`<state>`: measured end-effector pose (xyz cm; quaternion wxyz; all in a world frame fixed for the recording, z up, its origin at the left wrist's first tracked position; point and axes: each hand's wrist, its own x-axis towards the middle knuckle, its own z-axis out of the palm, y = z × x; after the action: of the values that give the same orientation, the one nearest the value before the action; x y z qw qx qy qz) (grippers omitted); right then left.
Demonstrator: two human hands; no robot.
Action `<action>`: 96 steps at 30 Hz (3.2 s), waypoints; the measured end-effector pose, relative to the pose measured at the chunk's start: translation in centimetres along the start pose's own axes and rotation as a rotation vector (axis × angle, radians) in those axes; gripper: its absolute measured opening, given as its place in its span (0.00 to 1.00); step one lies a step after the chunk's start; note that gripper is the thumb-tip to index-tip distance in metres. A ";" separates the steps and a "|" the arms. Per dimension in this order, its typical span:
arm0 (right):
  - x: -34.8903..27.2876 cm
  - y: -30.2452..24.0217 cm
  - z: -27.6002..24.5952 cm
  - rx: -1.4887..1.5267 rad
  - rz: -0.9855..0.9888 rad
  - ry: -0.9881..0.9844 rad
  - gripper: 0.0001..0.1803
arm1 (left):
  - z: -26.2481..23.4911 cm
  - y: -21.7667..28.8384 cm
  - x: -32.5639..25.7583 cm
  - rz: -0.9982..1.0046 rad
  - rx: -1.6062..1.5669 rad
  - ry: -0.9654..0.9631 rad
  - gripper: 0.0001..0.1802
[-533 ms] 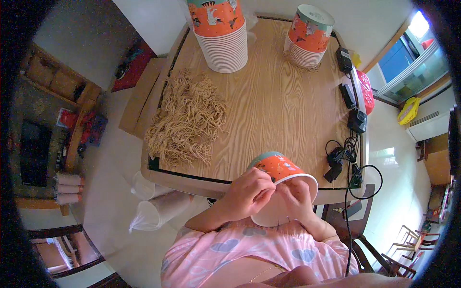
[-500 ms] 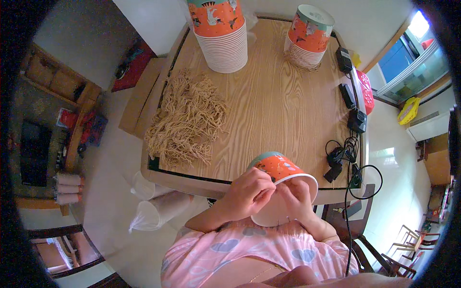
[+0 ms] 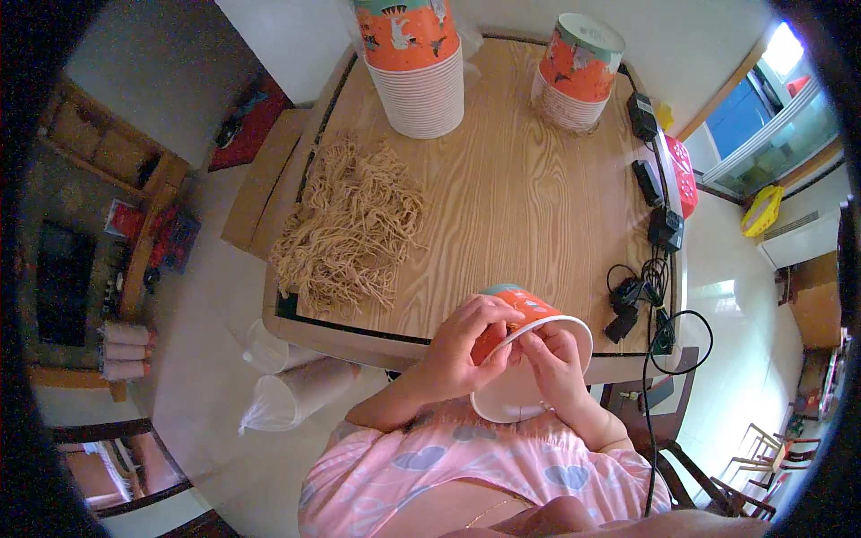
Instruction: Tying decorative straw material around paper cups.
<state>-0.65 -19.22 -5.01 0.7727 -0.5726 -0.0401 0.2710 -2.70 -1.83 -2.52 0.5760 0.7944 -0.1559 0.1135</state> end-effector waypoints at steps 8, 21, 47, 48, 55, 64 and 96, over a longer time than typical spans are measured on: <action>0.0 0.2 0.0 0.076 -0.015 -0.061 0.09 | -0.1 -0.8 0.1 -0.154 -0.244 0.083 0.17; -0.1 0.7 -0.4 0.053 0.002 -0.016 0.08 | -0.7 -0.3 1.1 -0.004 0.009 -0.045 0.08; 0.5 -7.8 2.3 -1.145 -0.684 -0.380 0.21 | -0.4 -3.3 1.8 -0.621 -0.994 0.020 0.07; 0.1 -7.7 2.8 -1.342 -0.760 -0.449 0.24 | -0.3 -3.2 1.9 -0.662 -1.140 0.009 0.06; -0.2 -7.9 3.3 -1.302 -0.904 -0.556 0.22 | -1.3 -4.4 2.0 -0.703 -1.517 -0.133 0.06; 6.0 -8.1 -2.2 -1.424 -0.598 -0.015 0.12 | -0.7 -6.3 2.9 -0.808 -1.225 0.081 0.06; 6.3 -7.4 -3.3 -0.598 -0.309 -0.546 0.14 | -0.3 0.0 -0.2 0.078 0.285 -0.017 0.10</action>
<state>8.68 -20.64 -1.01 0.5653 -0.6659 -0.4051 0.2700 -2.90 -1.53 -2.55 0.4511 0.8624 -0.1738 0.1503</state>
